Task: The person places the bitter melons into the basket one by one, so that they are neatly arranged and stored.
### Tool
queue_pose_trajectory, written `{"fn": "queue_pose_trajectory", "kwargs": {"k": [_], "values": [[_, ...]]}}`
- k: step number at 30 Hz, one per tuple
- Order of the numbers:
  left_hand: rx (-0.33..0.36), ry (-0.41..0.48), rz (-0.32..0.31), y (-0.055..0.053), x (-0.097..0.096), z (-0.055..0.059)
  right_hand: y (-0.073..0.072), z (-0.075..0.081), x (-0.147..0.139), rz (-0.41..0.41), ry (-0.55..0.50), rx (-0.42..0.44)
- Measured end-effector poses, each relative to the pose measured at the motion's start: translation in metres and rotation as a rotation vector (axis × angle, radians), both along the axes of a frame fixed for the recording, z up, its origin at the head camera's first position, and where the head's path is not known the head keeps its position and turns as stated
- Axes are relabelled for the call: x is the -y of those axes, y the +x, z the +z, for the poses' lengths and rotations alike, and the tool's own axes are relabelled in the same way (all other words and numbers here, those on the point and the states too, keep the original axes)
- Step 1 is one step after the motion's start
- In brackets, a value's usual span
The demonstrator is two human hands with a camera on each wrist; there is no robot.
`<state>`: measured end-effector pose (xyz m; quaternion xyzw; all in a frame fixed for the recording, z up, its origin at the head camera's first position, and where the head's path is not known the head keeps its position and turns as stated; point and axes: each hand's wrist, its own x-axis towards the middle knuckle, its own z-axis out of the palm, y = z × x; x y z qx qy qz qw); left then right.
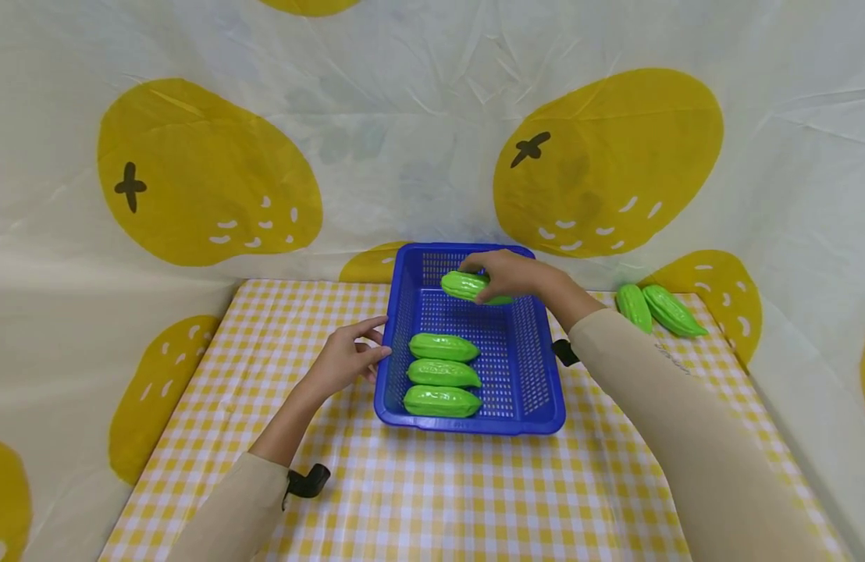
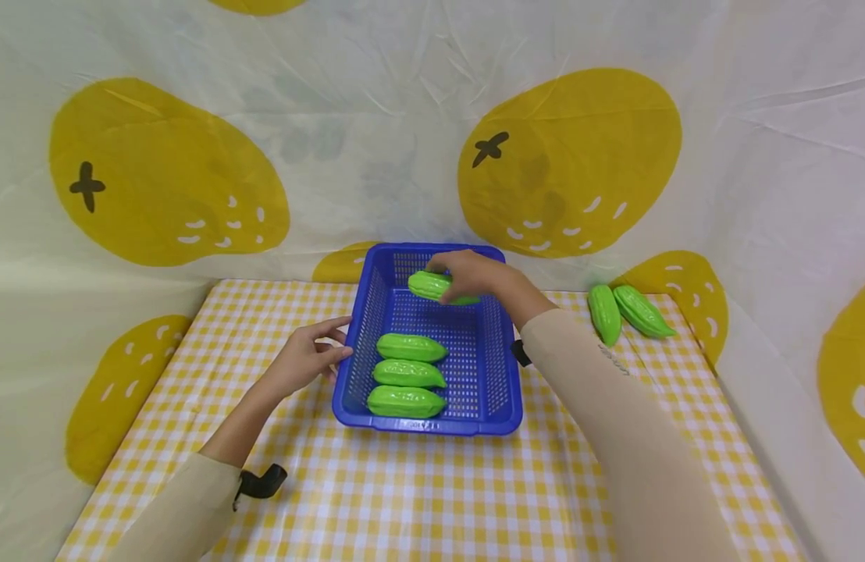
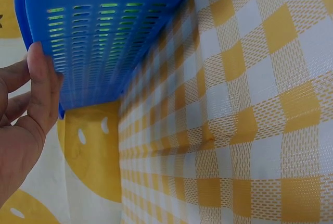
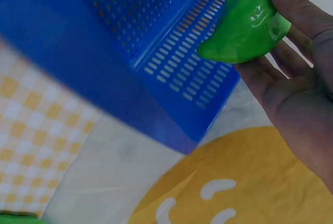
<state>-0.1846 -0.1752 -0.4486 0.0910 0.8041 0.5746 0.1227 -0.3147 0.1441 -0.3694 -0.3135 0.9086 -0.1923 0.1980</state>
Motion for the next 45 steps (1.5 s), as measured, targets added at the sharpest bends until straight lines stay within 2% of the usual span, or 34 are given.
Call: {"fn": "queue_pose_trajectory", "kwargs": {"k": [4,12,30,39,45], "values": [[0.011,0.007,0.014,0.001,0.001,0.001,-0.002,-0.003,0.013,0.005,0.015,0.025],[0.014,0.009,0.0,0.001,0.0,0.002,-0.004,-0.025,0.027,0.019,0.051,0.034],[0.0,0.02,-0.012,0.002,0.0,0.001,0.008,-0.057,0.043,0.037,0.099,0.058],[-0.003,0.022,-0.01,0.003,0.0,-0.001,0.012,-0.066,0.044,0.041,0.072,0.065],[-0.001,0.026,-0.01,0.002,0.0,-0.003,0.012,-0.067,0.044,0.045,0.044,0.103]]}}
